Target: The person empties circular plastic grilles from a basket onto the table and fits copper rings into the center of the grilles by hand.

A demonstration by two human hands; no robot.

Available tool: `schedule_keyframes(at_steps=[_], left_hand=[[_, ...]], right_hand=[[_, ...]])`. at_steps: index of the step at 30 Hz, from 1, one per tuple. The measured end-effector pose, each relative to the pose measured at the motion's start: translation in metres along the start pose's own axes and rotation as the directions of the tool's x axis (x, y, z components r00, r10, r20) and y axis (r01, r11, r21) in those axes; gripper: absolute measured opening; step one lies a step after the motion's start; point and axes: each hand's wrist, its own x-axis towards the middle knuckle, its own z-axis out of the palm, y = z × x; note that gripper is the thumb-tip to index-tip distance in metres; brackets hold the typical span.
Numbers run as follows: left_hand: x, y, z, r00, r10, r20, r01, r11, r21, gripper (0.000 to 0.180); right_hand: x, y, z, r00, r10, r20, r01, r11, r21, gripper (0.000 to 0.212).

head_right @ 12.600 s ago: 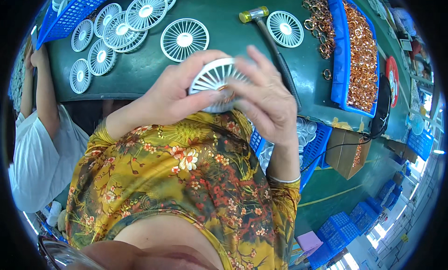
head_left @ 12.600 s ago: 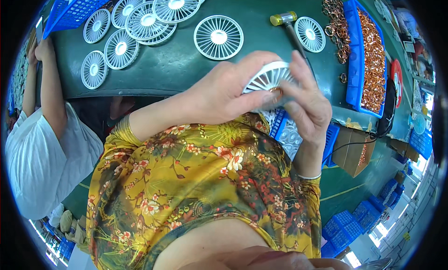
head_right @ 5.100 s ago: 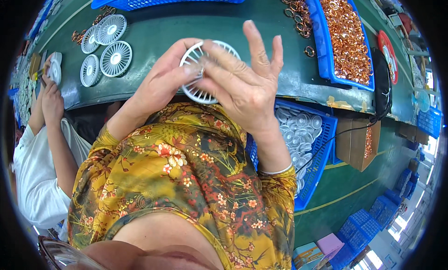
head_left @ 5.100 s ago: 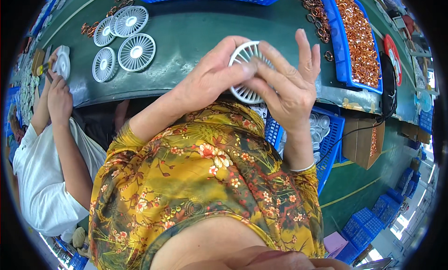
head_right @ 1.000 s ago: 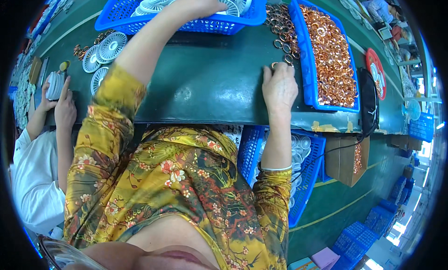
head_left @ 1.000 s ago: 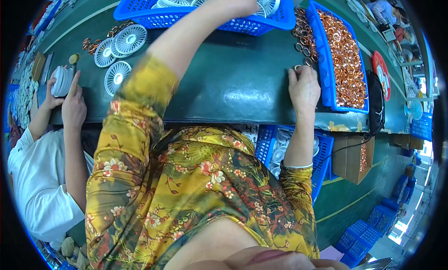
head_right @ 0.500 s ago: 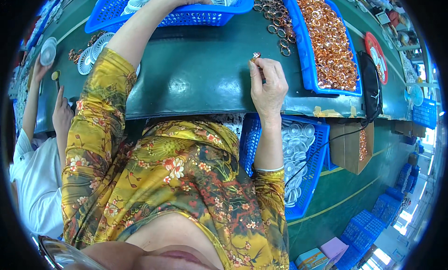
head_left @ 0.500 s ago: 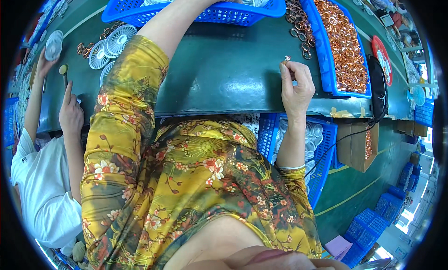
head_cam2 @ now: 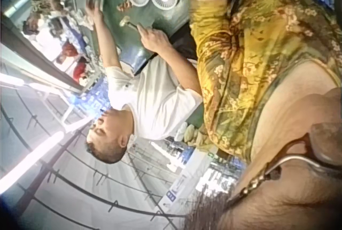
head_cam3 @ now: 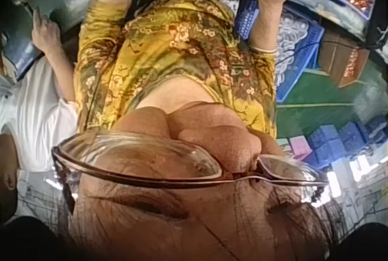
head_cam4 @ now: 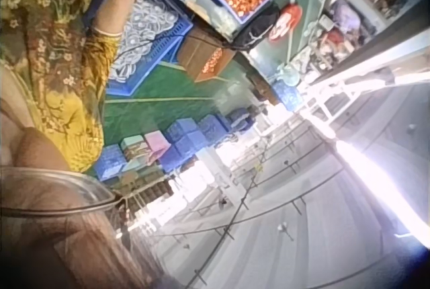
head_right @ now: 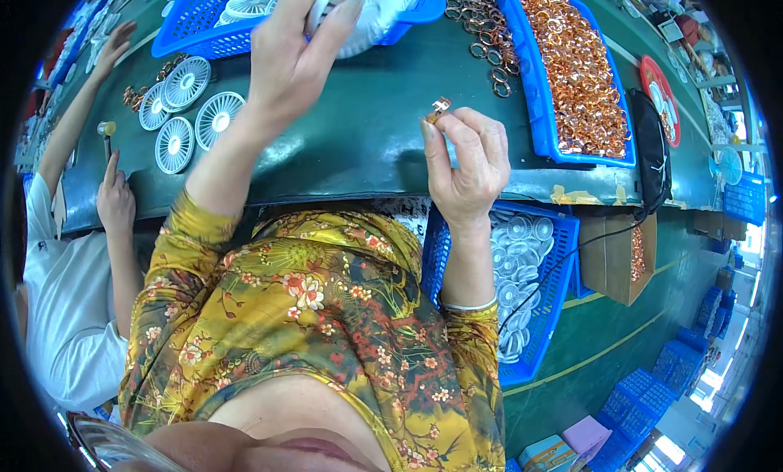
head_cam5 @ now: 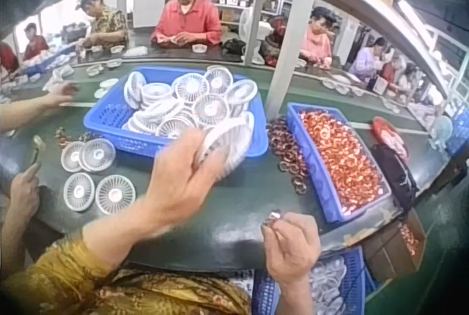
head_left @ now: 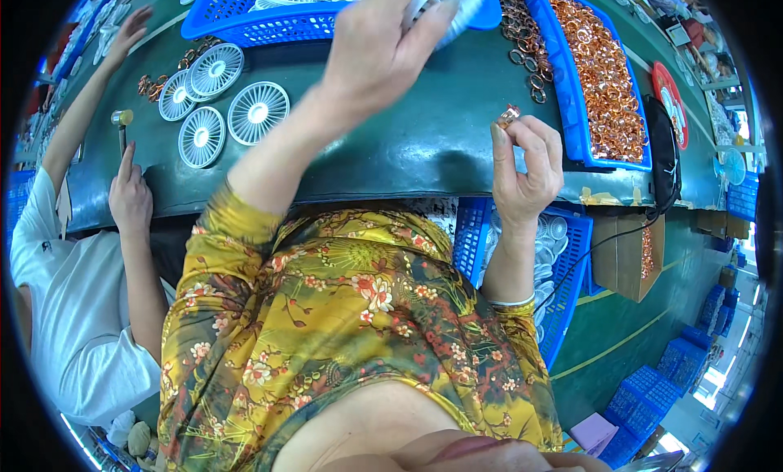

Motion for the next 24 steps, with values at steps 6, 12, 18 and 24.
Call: schedule_keyframes(at_steps=[6,12,18,24], left_hand=[[-0.056,-0.001,0.013,0.871,-0.365,0.328,0.49,0.622,-0.61,0.024],[-0.066,0.011,0.009,0.909,-0.305,0.284,0.412,0.762,-0.501,0.028],[-0.074,0.012,0.005,0.896,-0.287,0.338,0.391,0.871,-0.298,0.031],[-0.07,0.011,0.001,0.853,-0.306,0.423,0.513,0.642,-0.57,0.038]], right_hand=[[0.021,-0.028,0.007,0.986,-0.168,-0.009,0.168,0.982,0.082,0.023],[0.031,-0.033,0.016,0.966,-0.153,0.209,0.163,0.986,-0.032,0.016],[0.027,-0.037,0.014,0.928,-0.044,0.369,0.084,0.992,-0.093,0.016],[0.018,-0.047,0.016,0.991,0.013,0.136,0.013,0.982,-0.188,0.031]])
